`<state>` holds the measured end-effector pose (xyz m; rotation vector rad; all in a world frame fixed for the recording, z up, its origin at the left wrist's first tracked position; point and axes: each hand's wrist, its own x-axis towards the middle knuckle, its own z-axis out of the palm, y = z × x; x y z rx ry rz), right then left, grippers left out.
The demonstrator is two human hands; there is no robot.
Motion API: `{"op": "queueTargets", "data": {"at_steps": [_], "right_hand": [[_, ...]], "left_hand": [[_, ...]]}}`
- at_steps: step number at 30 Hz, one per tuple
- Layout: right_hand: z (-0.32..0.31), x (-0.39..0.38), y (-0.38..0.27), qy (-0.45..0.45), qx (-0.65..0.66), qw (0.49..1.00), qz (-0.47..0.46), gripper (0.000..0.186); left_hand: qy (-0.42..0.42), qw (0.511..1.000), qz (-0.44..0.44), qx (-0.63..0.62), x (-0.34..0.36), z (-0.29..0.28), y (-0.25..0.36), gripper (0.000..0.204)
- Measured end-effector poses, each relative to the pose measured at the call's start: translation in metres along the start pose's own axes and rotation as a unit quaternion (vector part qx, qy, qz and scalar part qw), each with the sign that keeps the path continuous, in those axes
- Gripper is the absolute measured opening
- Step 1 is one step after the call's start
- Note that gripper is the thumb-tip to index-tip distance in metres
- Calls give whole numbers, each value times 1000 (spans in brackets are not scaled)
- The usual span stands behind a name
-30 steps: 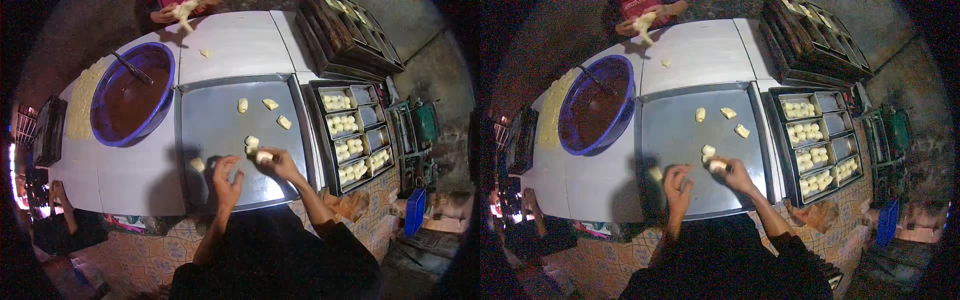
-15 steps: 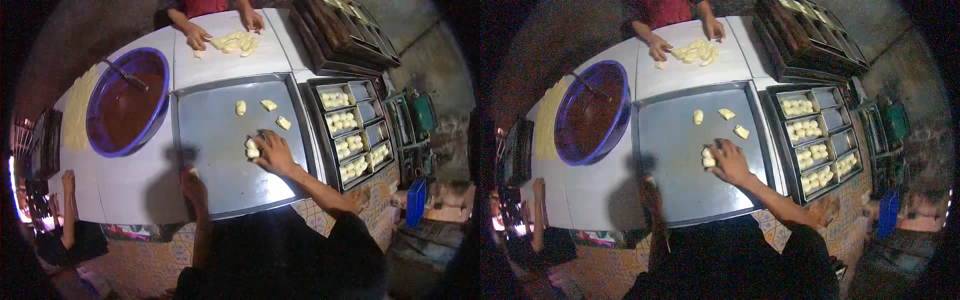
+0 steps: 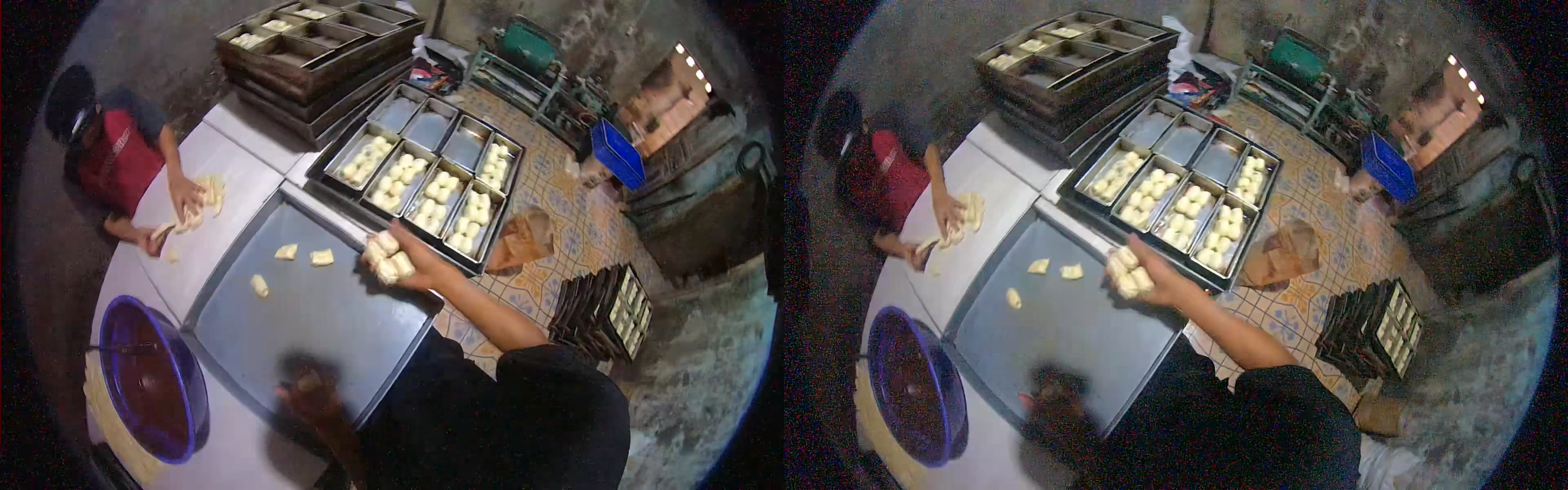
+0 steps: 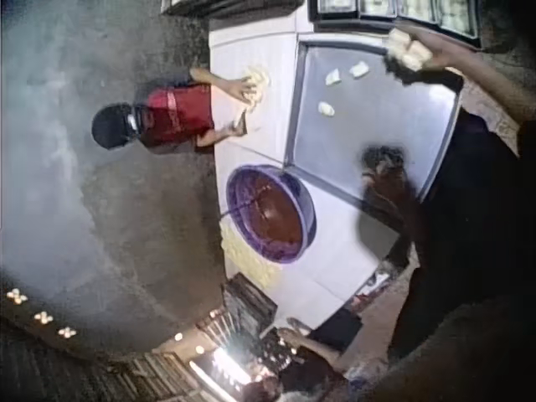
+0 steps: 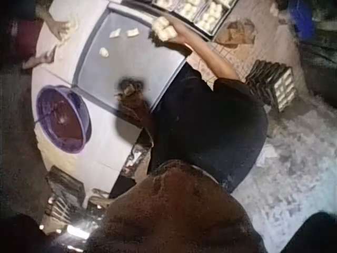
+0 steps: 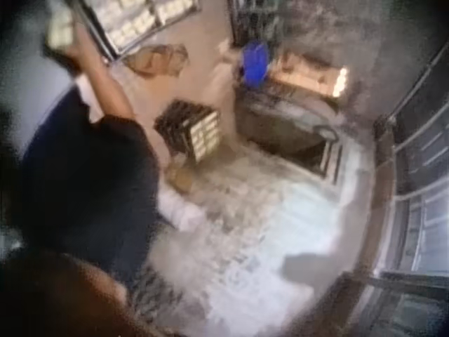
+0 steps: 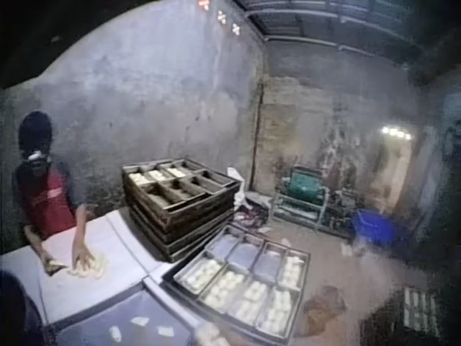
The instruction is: The person fills and shapes dough pieces with chocolate paste by hand, placing them onto metal trays and into baking tins. The person then transports baking trays across the room and arranges dough pastries onto a tray.
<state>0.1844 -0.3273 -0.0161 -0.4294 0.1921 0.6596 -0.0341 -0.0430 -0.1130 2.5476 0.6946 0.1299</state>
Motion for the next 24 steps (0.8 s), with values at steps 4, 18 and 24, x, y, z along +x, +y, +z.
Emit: {"op": "queueTargets", "data": {"at_steps": [4, 18, 24], "right_hand": [[-51, -7, -145, 174, -143, 957, -181, 49], [-227, 81, -363, 428, -670, 520, -314, 41], [-105, 10, -227, 376, -609, 541, -441, 45]], "left_hand": [[24, 1000, -15, 9, 3, 8, 31, 40], [66, 994, -55, 65, 43, 26, 116, 47], [78, 995, -43, 37, 46, 26, 136, 50]]}}
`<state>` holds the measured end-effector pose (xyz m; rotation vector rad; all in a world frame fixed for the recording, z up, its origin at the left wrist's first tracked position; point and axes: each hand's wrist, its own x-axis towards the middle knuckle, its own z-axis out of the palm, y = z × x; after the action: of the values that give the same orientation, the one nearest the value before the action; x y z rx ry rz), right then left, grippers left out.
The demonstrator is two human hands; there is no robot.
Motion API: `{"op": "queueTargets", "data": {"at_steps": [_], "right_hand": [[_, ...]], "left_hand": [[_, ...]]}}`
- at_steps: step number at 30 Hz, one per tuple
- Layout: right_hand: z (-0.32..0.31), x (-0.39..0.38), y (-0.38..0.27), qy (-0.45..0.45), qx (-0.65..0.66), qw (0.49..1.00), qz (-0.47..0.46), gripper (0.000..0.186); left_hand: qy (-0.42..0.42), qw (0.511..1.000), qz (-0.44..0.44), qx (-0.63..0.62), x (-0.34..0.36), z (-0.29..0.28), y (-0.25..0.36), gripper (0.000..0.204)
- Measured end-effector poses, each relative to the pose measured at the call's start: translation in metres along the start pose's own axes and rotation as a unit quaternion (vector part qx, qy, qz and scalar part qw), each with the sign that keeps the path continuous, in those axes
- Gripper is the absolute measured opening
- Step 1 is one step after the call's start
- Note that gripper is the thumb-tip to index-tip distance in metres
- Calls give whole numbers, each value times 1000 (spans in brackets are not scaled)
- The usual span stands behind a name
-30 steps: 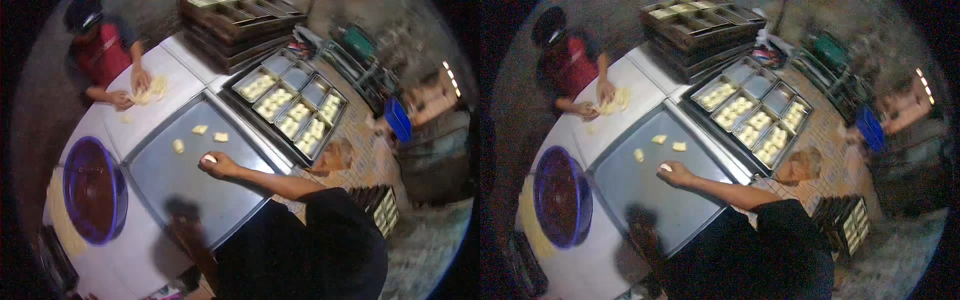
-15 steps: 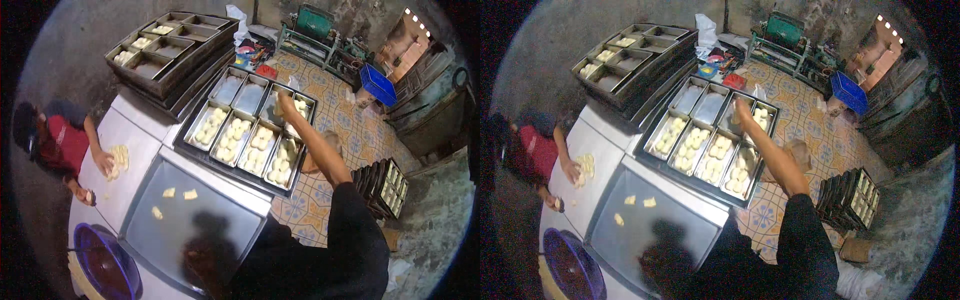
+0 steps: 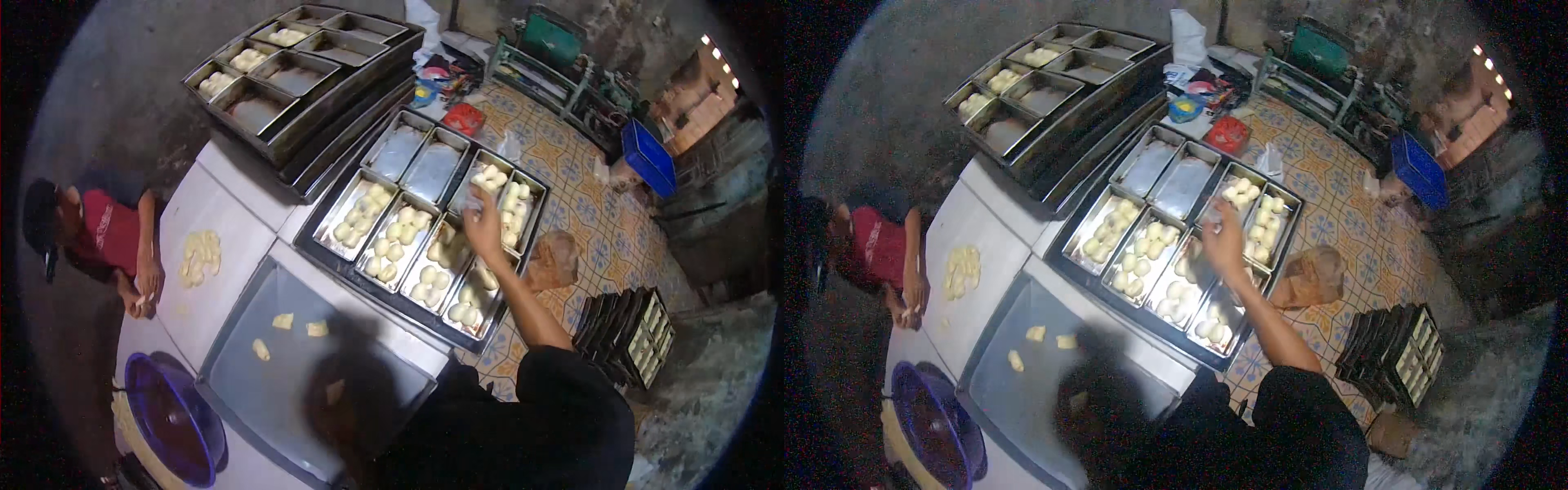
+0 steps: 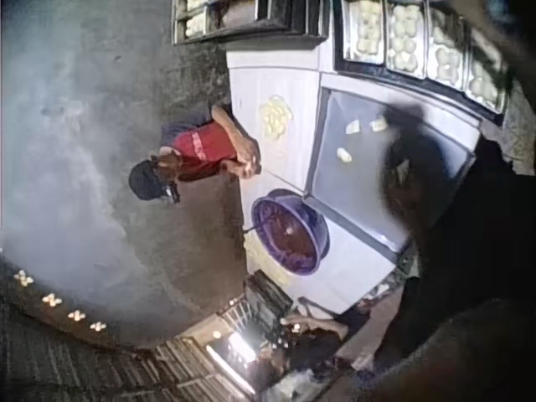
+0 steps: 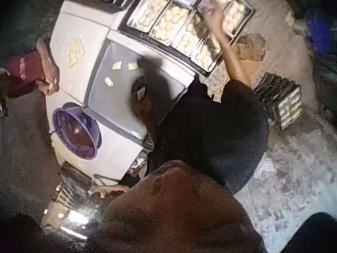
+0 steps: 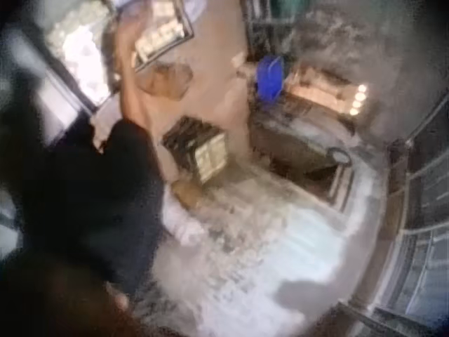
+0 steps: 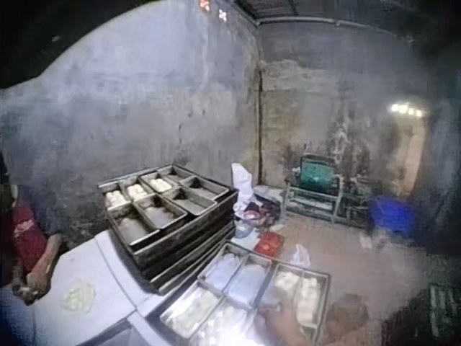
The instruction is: The person fills and shapes dough pieces with chocolate paste by hand, placing them onto metal trays and into baking tins. The person then transports baking trays across the room and arranges dough pastries onto a tray.
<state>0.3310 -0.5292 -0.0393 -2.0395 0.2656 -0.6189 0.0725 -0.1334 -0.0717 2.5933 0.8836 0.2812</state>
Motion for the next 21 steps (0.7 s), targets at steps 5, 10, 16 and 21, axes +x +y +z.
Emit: {"op": "queueTargets", "data": {"at_steps": [5, 10, 16, 21], "right_hand": [[55, -186, -143, -421, 278, 863, 10, 31], [81, -273, -215, -461, 231, 849, -114, 16], [99, -323, -247, -531, 235, 803, -134, 23], [127, -375, -272, -552, 332, 738, -199, 46]], "left_hand": [[15, 999, -4, -35, 4, -18, 9, 52], [-50, 845, 138, -515, -8, -54, 29, 54], [10, 798, -19, -603, -34, -102, -33, 24], [-73, 603, -134, -783, -42, -115, -86, 6]]}}
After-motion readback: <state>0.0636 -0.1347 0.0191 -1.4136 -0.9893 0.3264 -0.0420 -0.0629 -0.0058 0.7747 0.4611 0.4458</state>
